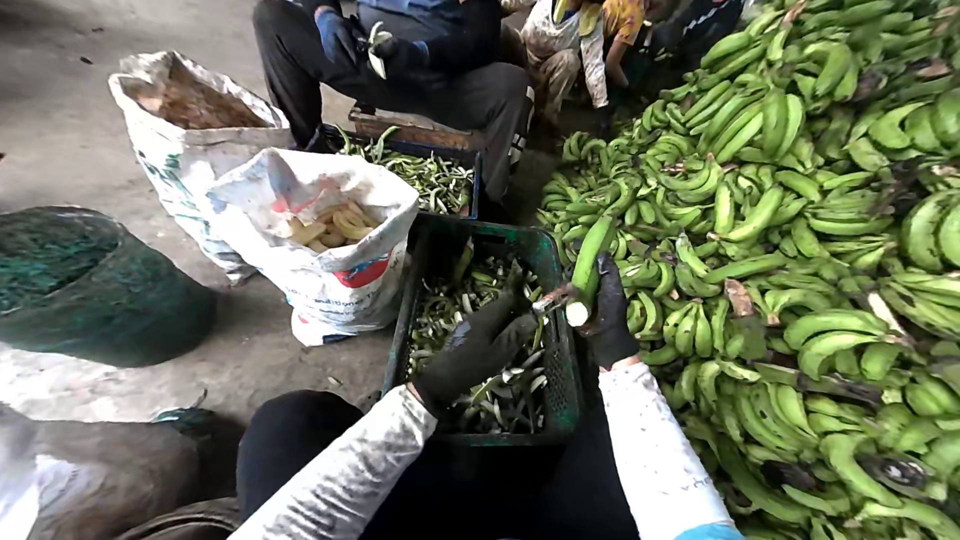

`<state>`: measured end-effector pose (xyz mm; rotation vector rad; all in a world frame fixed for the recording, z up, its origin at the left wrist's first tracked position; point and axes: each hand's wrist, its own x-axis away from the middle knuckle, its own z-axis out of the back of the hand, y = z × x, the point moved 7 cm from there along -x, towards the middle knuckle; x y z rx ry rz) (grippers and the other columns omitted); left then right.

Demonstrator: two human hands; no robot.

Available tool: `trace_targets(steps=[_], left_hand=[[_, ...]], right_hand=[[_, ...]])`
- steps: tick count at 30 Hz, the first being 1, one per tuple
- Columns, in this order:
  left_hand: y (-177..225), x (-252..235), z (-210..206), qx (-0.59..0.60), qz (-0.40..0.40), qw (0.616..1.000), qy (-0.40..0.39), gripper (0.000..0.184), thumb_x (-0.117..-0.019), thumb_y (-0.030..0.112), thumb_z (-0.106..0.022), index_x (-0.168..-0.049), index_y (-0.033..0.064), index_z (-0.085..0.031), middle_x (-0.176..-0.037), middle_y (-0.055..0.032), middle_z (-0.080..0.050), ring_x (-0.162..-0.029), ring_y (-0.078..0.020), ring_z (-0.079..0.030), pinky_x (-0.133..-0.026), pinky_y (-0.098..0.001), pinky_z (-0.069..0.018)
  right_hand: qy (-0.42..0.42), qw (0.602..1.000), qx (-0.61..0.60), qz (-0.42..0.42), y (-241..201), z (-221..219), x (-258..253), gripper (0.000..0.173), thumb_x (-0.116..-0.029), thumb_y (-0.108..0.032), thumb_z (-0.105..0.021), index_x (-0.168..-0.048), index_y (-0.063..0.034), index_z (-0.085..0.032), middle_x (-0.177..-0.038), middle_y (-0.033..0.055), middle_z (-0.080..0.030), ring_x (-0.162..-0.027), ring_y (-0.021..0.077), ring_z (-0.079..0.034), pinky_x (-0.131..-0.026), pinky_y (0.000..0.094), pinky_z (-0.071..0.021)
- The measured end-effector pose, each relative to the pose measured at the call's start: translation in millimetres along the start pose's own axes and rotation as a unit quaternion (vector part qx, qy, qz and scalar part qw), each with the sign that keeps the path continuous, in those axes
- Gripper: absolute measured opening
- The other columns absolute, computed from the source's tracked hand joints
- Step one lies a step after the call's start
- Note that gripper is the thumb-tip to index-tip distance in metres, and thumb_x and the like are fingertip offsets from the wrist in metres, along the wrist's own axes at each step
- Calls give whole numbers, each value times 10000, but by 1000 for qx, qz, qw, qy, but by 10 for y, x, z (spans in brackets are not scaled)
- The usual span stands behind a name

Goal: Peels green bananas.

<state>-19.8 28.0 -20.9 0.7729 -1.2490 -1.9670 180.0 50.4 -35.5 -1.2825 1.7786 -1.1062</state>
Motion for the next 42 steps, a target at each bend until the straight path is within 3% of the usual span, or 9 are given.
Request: trace_targets(steps=[8, 12, 17, 23, 25, 28, 32, 37, 42], left_hand=[[23, -124, 37, -195, -97, 976, 5, 335, -1033, 366, -546, -1236, 126, -663, -1003, -73, -665, -834, -197, -671, -721, -436, -580], [-198, -220, 125, -261, -135, 953, 77, 365, -1005, 415, -580, -1241, 150, -663, -991, -100, -667, -859, -278, -671, -713, -496, -565], [-390, -334, 529, -304, -38, 932, 196, 394, -975, 305, -662, -1334, 144, -636, -1114, -216, -661, -998, -430, -656, -794, -597, -539], [-234, -202, 633, -182, -78, 964, 175, 412, -1047, 405, -534, -1314, 103, -620, -1145, -142, -664, -1008, -287, -672, -861, -526, -564], [-140, -65, 362, -148, -113, 976, 115, 395, -1038, 366, -548, -1313, 98, -635, -1149, -107, -673, -1026, -228, -667, -891, -464, -568], [-49, 56, 49, -123, -164, 976, 77, 368, -1021, 321, -554, -1269, 70, -660, -1036, -91, -681, -896, -189, -676, -789, -400, -592], [-258, -82, 153, -166, -118, 976, 79, 388, -1005, 335, -592, -1325, 120, -636, -1067, -110, -661, -944, -254, -659, -818, -473, -570], [-535, -239, 683, -183, -49, 958, 215, 411, -1019, 336, -586, -1357, 103, -608, -1139, -185, -651, -1034, -352, -649, -878, -560, -533], [-201, -41, 390, -105, -97, 977, 157, 470, -1054, 407, -509, -1366, 66, -596, -1178, -123, -664, -1029, -210, -659, -904, -423, -561]], right_hand=[[0, 998, 50, 24, 202, -34, 144, 389, -1062, -519, -414, -1262, -236, -591, -992, -49, -665, -853, 42, -652, -723, 247, -579], [-46, 992, -91, -79, 605, -122, 222, 333, -1029, -509, -483, -1088, -230, -655, -863, -37, -691, -729, 52, -669, -623, 243, -584], [-53, 964, -124, -228, 921, -355, 596, 498, -1094, -482, -280, -1083, -104, -604, -766, 71, -662, -600, 148, -657, -513, 291, -579], [2, 989, -43, -138, 738, -98, 380, 411, -1084, -409, -332, -1052, -109, -611, -733, 45, -661, -570, 119, -646, -501, 288, -581], [57, 997, 57, -21, 485, 40, 264, 287, -1071, -334, -443, -1201, -147, -618, -889, -2, -675, -721, 69, -651, -627, 269, -585], [59, 960, 262, 76, 170, 36, 325, 467, -1048, -241, -481, -1496, -124, -423, -1257, 39, -612, -1052, 83, -617, -877, 306, -559], [-34, 993, 113, -24, 448, -46, 348, 251, -1059, -321, -485, -1242, -197, -604, -934, -48, -674, -755, 21, -639, -637, 208, -558], [-106, 974, -21, -201, 768, -335, 454, 389, -1090, -368, -335, -1120, -99, -614, -799, 68, -690, -614, 126, -673, -518, 267, -583], [15, 992, 122, 11, 361, -169, 349, 339, -1087, -377, -416, -1318, -186, -574, -1053, -31, -668, -894, 45, -653, -764, 259, -581]])
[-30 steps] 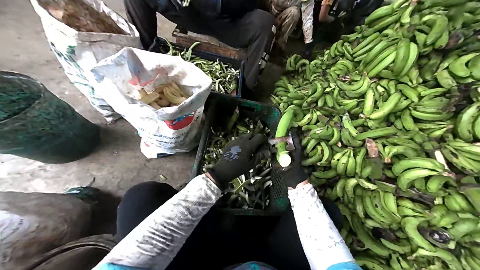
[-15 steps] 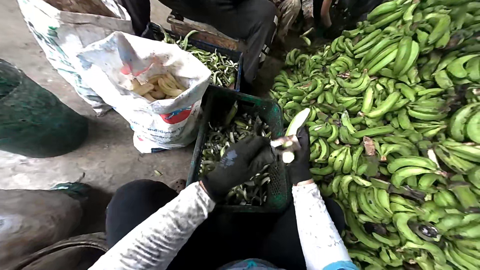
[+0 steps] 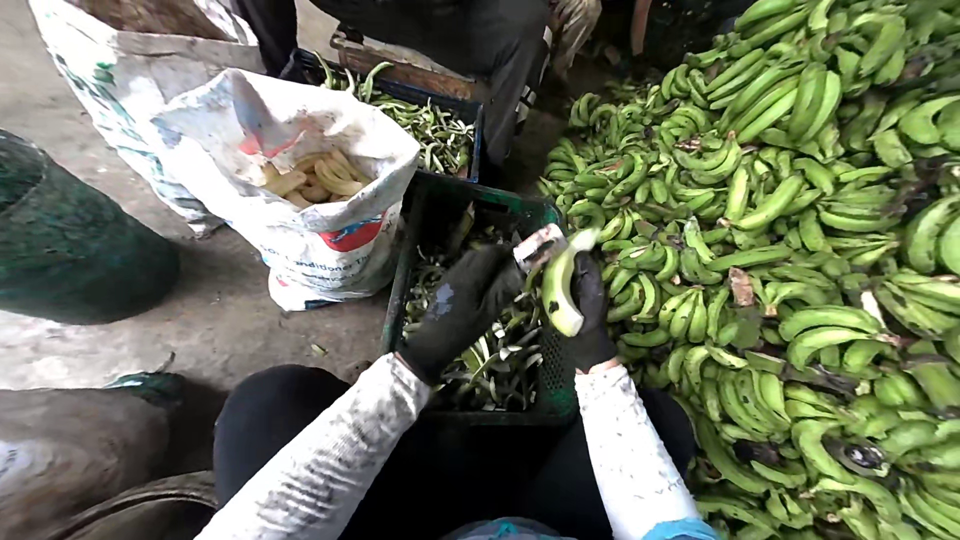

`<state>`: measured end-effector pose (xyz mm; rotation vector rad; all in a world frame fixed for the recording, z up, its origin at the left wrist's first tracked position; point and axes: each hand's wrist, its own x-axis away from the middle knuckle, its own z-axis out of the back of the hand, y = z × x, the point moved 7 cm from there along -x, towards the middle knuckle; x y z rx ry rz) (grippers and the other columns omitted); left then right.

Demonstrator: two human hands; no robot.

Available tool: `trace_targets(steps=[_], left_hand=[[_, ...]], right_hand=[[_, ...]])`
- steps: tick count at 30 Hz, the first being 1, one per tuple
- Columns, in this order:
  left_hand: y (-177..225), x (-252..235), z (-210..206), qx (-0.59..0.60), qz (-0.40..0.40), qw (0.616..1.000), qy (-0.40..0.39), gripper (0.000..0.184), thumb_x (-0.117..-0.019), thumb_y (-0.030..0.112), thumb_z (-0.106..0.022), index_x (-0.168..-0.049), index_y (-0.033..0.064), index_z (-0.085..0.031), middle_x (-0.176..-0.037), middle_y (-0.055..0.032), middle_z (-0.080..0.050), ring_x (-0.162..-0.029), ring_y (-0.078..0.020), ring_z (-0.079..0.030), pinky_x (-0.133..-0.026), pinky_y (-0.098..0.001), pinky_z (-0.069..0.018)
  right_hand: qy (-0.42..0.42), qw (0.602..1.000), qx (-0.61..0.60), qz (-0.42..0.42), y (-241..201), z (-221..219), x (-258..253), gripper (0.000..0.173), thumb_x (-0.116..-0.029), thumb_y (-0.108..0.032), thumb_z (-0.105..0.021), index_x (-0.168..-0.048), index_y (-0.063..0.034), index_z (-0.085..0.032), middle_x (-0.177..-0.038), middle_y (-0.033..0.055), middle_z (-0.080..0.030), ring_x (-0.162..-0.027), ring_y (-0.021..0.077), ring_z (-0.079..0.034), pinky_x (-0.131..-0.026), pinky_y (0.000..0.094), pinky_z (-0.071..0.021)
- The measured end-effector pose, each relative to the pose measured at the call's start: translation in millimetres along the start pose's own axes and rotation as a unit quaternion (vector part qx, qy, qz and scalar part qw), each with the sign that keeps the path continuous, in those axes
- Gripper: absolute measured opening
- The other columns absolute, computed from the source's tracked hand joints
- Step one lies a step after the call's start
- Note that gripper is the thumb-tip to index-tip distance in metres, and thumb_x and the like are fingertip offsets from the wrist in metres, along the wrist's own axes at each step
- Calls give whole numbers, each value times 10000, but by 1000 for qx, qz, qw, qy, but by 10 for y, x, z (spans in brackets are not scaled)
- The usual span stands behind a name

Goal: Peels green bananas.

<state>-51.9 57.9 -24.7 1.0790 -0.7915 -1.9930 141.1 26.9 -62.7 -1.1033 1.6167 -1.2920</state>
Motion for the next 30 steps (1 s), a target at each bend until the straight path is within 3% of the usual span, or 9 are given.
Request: trace_targets(steps=[3, 6, 9, 12, 16, 19, 22, 25, 30], left_hand=[[205, 164, -215, 7, -23, 1000, -17, 445, -1050, 380, -500, -1350, 69, -606, -1104, -111, -658, -933, -193, -658, -812, -395, -577], [257, 232, -281, -43, -23, 999, 7, 463, -1026, 388, -530, -1352, 72, -621, -1014, -126, -644, -863, -246, -652, -742, -436, -572], [118, 126, -209, -61, -25, 998, 12, 503, -1033, 452, -519, -1363, 82, -609, -1084, -139, -657, -948, -266, -661, -815, -460, -567], [-121, -47, -35, -74, -8, 997, 1, 483, -1044, 415, -532, -1398, 90, -587, -1183, -162, -657, -1065, -317, -653, -907, -533, -541], [-370, -160, 70, -54, -26, 998, -18, 547, -1053, 515, -449, -1404, 119, -586, -1230, -127, -654, -1099, -278, -642, -919, -519, -528], [-440, -167, 12, -17, -14, 999, -48, 555, -1040, 523, -469, -1407, 123, -583, -1212, -121, -649, -1087, -250, -641, -926, -500, -528], [-654, -205, 36, 19, 65, 997, -32, 522, -1042, 503, -496, -1379, 118, -602, -1234, -120, -654, -1108, -231, -638, -955, -487, -525], [-794, -226, 109, 4, 97, 995, -5, 544, -1031, 568, -462, -1347, 148, -604, -1208, -98, -654, -1097, -219, -639, -940, -502, -525], [-266, -97, -191, -51, -5, 999, -15, 542, -1061, 503, -430, -1397, 112, -595, -1207, -128, -669, -1072, -257, -663, -920, -495, -552]], right_hand=[[118, 983, 94, 102, -305, 20, -17, 407, -1084, -392, -411, -1441, -204, -460, -1253, -13, -601, -1097, 75, -603, -918, 335, -546], [167, 965, 160, 121, -436, -11, -38, 514, -1085, -410, -394, -1562, -259, -274, -1443, -1, -495, -1255, 106, -540, -1022, 387, -501], [58, 981, 159, 99, -334, -62, -39, 462, -1068, -411, -458, -1505, -280, -387, -1325, -12, -579, -1099, 101, -611, -885, 371, -564], [-92, 993, 70, -29, -105, -110, 38, 250, -1075, -260, -459, -1281, -197, -586, -965, -32, -655, -755, 29, -616, -630, 216, -544], [-249, 946, -70, -198, 81, -242, 132, 300, -1063, -339, -474, -1282, -183, -607, -976, 9, -702, -791, 68, -685, -675, 236, -600], [-278, 938, -55, -200, 67, -184, 127, 297, -1052, -309, -501, -1293, -173, -609, -1013, 14, -707, -845, 69, -690, -723, 243, -604], [-302, 937, 41, -172, -29, -226, 140, 353, -994, -258, -550, -1341, -195, -544, -1005, -74, -686, -864, -12, -660, -762, 178, -575], [-241, 954, 15, -176, 67, -102, 73, 411, -995, -282, -559, -1389, -172, -518, -1028, -13, -695, -876, 51, -676, -767, 237, -591], [-64, 991, -84, -82, 2, 51, -83, 346, -1038, -480, -494, -1225, -220, -622, -991, -17, -684, -848, 85, -668, -698, 288, -587]])
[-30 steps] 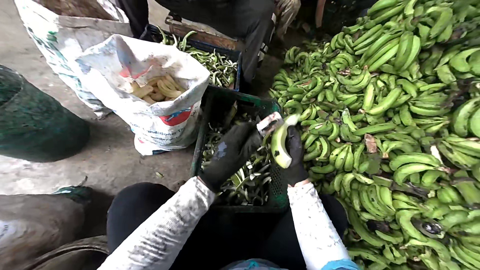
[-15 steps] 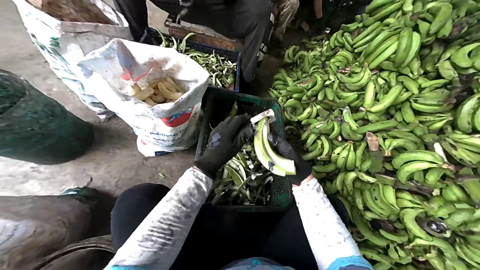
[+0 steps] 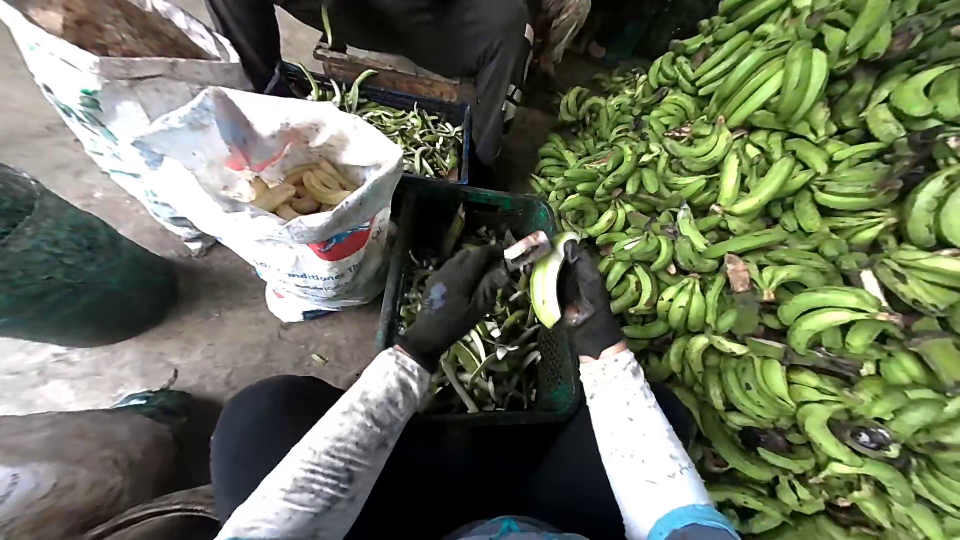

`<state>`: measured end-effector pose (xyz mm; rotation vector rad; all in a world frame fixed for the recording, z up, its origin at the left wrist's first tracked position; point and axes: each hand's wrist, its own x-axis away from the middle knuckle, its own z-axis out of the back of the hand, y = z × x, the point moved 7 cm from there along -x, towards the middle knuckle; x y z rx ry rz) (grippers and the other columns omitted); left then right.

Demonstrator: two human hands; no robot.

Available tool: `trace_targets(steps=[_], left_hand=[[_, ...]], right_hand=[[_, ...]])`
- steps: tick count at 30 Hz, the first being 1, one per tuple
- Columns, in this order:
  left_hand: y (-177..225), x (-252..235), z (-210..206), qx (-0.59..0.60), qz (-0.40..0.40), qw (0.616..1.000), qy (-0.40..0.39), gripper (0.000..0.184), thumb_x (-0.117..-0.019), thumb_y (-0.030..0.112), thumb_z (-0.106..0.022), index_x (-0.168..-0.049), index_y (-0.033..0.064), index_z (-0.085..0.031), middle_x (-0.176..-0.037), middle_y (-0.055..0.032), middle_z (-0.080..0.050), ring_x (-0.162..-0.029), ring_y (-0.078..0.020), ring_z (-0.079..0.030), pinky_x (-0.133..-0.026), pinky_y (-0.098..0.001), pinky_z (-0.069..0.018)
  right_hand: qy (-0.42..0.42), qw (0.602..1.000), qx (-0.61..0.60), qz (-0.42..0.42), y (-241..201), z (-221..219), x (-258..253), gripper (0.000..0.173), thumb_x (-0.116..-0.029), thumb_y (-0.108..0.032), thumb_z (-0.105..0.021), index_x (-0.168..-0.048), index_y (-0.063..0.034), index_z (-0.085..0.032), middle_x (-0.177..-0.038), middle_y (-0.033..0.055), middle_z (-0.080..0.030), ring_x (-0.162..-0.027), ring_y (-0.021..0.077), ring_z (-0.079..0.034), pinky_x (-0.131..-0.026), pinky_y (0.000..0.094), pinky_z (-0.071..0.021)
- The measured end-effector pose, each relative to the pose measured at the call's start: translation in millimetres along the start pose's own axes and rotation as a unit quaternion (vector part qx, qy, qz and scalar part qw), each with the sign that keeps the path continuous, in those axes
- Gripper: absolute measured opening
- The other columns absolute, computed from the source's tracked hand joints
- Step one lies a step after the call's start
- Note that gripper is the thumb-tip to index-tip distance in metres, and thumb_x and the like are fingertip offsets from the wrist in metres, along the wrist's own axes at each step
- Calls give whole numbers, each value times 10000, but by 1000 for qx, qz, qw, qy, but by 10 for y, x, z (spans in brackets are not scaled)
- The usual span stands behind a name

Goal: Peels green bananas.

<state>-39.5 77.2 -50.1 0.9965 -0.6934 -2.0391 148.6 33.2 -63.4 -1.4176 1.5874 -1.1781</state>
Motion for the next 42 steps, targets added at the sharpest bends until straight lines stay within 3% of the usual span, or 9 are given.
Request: trace_targets(steps=[3, 8, 15, 19, 23, 29, 34, 39, 42], left_hand=[[193, 83, -99, -60, -69, 995, 42, 577, -1040, 531, -430, -1389, 111, -615, -1067, -146, -665, -946, -299, -649, -824, -505, -541], [325, 205, 2, -140, -112, 979, 102, 523, -1002, 506, -563, -1353, 127, -643, -1075, -180, -658, -986, -355, -644, -878, -526, -517], [46, 56, 106, -41, -22, 999, 28, 448, -1031, 335, -571, -1398, 80, -600, -1136, -182, -658, -1011, -339, -653, -878, -523, -540], [-212, -2, 130, 35, 58, 998, -11, 446, -1071, 422, -487, -1358, 110, -624, -1187, -134, -687, -1047, -251, -676, -922, -497, -542], [-330, 37, 108, 39, 126, 991, -32, 458, -1074, 465, -461, -1336, 127, -625, -1115, -142, -690, -954, -271, -673, -834, -531, -540], [137, 134, -166, -91, -95, 991, -22, 534, -1036, 511, -451, -1363, 135, -642, -1089, -144, -685, -995, -326, -660, -879, -546, -531], [446, 287, -321, -162, -220, 961, 36, 461, -992, 519, -556, -1261, 179, -715, -989, -120, -691, -928, -315, -664, -892, -518, -522], [229, 231, -433, -100, -84, 991, -39, 438, -976, 373, -635, -1337, 125, -662, -1069, -169, -671, -973, -360, -661, -803, -537, -549], [-49, 152, -353, 45, 63, 995, -64, 382, -1051, 299, -568, -1365, 84, -601, -1141, -143, -685, -1001, -265, -679, -884, -495, -562]], right_hand=[[39, 994, -62, 84, -101, -77, -77, 303, -1065, -466, -425, -1168, -250, -611, -979, -57, -671, -868, 50, -663, -726, 274, -590], [154, 973, -88, 145, -88, -26, -157, 371, -1106, -346, -366, -1431, -182, -440, -1240, 13, -600, -1119, 116, -608, -948, 374, -548], [-14, 994, 106, -11, -59, -140, 68, 324, -1065, -454, -440, -1204, -225, -622, -953, -38, -669, -795, 47, -646, -657, 243, -564], [-159, 961, 208, -92, -1, -230, 141, 297, -999, -355, -557, -1250, -208, -619, -942, -45, -674, -790, 26, -639, -674, 214, -551], [-150, 975, 67, -153, 186, -92, 105, 383, -1016, -389, -483, -1331, -193, -580, -999, 21, -706, -762, 89, -672, -631, 246, -574], [78, 994, -70, -25, 187, 340, 99, 341, -1080, -411, -389, -1243, -202, -604, -1028, -24, -678, -896, 82, -663, -747, 288, -582], [39, 960, -271, -59, 215, 277, 74, 423, -1076, -460, -313, -1105, -167, -615, -900, -13, -685, -788, 66, -685, -703, 234, -594], [89, 992, 36, -86, 255, 307, 194, 384, -1087, -452, -349, -1252, -195, -582, -953, -24, -659, -778, 63, -638, -654, 249, -556], [27, 990, 79, -110, 315, 142, 181, 360, -1074, -479, -392, -1170, -219, -622, -846, -43, -641, -673, 44, -604, -568, 221, -525]])
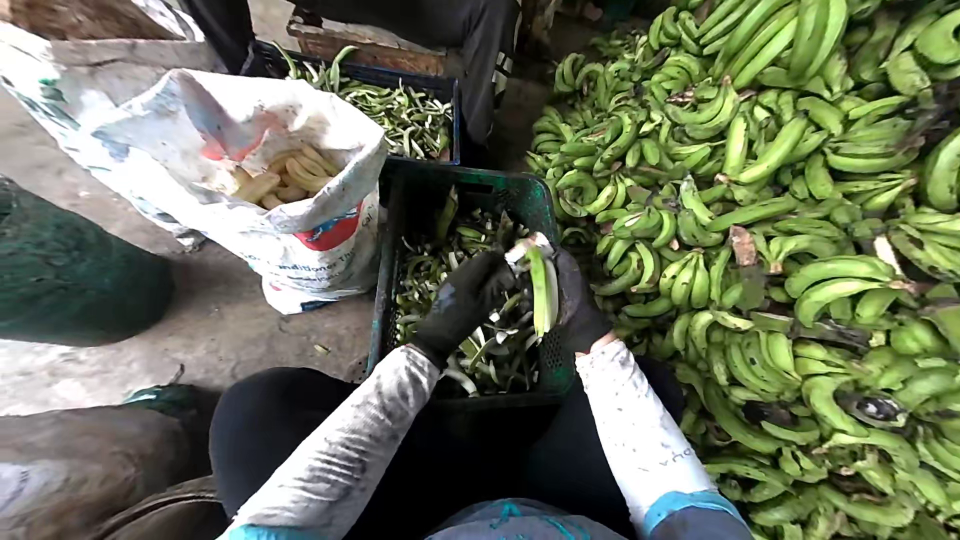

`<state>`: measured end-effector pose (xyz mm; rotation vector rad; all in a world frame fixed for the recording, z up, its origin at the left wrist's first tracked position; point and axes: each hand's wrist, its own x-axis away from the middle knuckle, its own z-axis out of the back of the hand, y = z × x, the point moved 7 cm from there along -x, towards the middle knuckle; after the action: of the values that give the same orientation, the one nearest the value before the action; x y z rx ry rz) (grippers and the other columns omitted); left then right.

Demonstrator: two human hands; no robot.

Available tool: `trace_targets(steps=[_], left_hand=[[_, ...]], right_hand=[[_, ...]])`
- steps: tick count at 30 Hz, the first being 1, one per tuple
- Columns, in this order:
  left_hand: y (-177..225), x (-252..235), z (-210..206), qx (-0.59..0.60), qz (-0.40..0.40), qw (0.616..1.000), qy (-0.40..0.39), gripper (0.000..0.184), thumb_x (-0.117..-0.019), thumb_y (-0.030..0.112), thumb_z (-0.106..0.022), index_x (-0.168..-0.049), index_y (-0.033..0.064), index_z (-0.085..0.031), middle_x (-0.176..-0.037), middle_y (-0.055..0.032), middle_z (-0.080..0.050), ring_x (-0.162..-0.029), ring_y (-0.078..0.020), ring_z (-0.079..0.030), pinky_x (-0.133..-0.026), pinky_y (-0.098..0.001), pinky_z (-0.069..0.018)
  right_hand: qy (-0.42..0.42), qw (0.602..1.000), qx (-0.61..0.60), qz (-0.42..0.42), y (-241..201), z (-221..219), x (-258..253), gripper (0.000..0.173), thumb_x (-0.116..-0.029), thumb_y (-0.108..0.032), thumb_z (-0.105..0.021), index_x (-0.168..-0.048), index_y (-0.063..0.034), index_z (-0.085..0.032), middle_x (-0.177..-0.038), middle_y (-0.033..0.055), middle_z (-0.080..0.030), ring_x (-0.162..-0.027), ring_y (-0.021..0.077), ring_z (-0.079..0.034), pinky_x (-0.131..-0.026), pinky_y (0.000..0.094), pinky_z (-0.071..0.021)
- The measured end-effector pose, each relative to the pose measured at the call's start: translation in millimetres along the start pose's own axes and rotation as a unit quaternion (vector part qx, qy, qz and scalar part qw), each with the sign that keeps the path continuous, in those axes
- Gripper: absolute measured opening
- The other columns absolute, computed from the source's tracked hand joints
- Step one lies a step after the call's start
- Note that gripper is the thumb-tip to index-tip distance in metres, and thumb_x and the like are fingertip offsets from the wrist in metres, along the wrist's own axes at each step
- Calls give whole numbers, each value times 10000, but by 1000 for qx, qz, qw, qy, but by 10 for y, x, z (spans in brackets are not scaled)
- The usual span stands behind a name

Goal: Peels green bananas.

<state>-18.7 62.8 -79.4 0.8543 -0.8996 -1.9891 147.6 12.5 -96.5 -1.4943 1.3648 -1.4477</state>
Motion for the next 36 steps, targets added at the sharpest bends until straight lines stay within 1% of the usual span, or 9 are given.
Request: trace_targets(steps=[7, 10, 13, 15, 17, 22, 27, 32, 36], left_hand=[[-549, 51, 199, 123, 187, 975, 4, 623, -988, 686, -452, -1330, 181, -577, -1018, -118, -672, -817, -247, -647, -706, -484, -549], [-225, 41, 280, 45, 69, 997, 10, 511, -1040, 561, -463, -1322, 157, -599, -1036, -67, -683, -856, -174, -655, -758, -429, -557], [90, 95, 173, -74, -111, 991, -1, 466, -1033, 423, -520, -1344, 93, -625, -1108, -113, -686, -1006, -252, -667, -885, -489, -555], [257, 176, 59, -140, -191, 971, -13, 483, -1005, 450, -539, -1336, 119, -657, -1059, -120, -696, -960, -297, -677, -815, -505, -568], [355, 230, -66, -167, -230, 959, -19, 488, -999, 510, -529, -1295, 156, -689, -983, -109, -693, -886, -315, -676, -707, -499, -565], [177, 133, -200, -130, -105, 985, -41, 416, -1002, 392, -602, -1319, 129, -654, -1057, -153, -673, -934, -346, -674, -751, -535, -563], [-192, 23, 74, -98, 59, 993, 32, 383, -1040, 405, -566, -1315, 143, -616, -1118, -153, -665, -997, -336, -666, -842, -574, -551], [-398, 56, 482, -11, 138, 987, 78, 507, -1046, 547, -474, -1332, 136, -551, -1026, -137, -665, -856, -274, -655, -754, -527, -541], [-150, 95, 376, 74, 79, 994, -18, 434, -1020, 471, -575, -1304, 143, -585, -968, -66, -683, -803, -168, -659, -723, -423, -572]], right_hand=[[-116, 991, -72, -7, 32, -123, -119, 425, -1062, -450, -349, -1381, -284, -575, -862, 9, -659, -597, 83, -583, -515, 238, -512], [-36, 981, -180, -57, 26, 45, -140, 446, -1038, -547, -372, -1155, -199, -626, -824, 7, -639, -581, 97, -591, -490, 255, -520], [6, 986, -164, 42, -90, 265, -68, 350, -1068, -423, -430, -1240, -180, -614, -989, -1, -693, -813, 81, -673, -692, 266, -593], [-52, 982, -170, 61, -12, 369, -146, 394, -1071, -436, -404, -1289, -176, -603, -1053, 2, -692, -910, 94, -669, -784, 309, -590], [-74, 975, -210, 19, 45, 332, -205, 409, -1055, -489, -382, -1185, -185, -621, -892, -21, -666, -739, 65, -661, -644, 243, -586], [19, 999, -49, -4, -1, 145, 14, 328, -1089, -401, -377, -1180, -183, -604, -854, -42, -650, -684, 29, -620, -586, 200, -537], [-44, 986, -137, -81, 234, 4, -192, 367, -1019, -487, -461, -1060, -175, -649, -768, 1, -632, -574, 84, -593, -476, 240, -504], [-29, 988, -150, -27, 75, 77, -115, 361, -1057, -418, -389, -1109, -171, -647, -843, 0, -673, -681, 92, -651, -573, 261, -560], [78, 992, -44, 92, -105, 265, 16, 283, -1085, -309, -434, -1230, -149, -616, -990, -7, -684, -851, 66, -660, -740, 265, -579]])
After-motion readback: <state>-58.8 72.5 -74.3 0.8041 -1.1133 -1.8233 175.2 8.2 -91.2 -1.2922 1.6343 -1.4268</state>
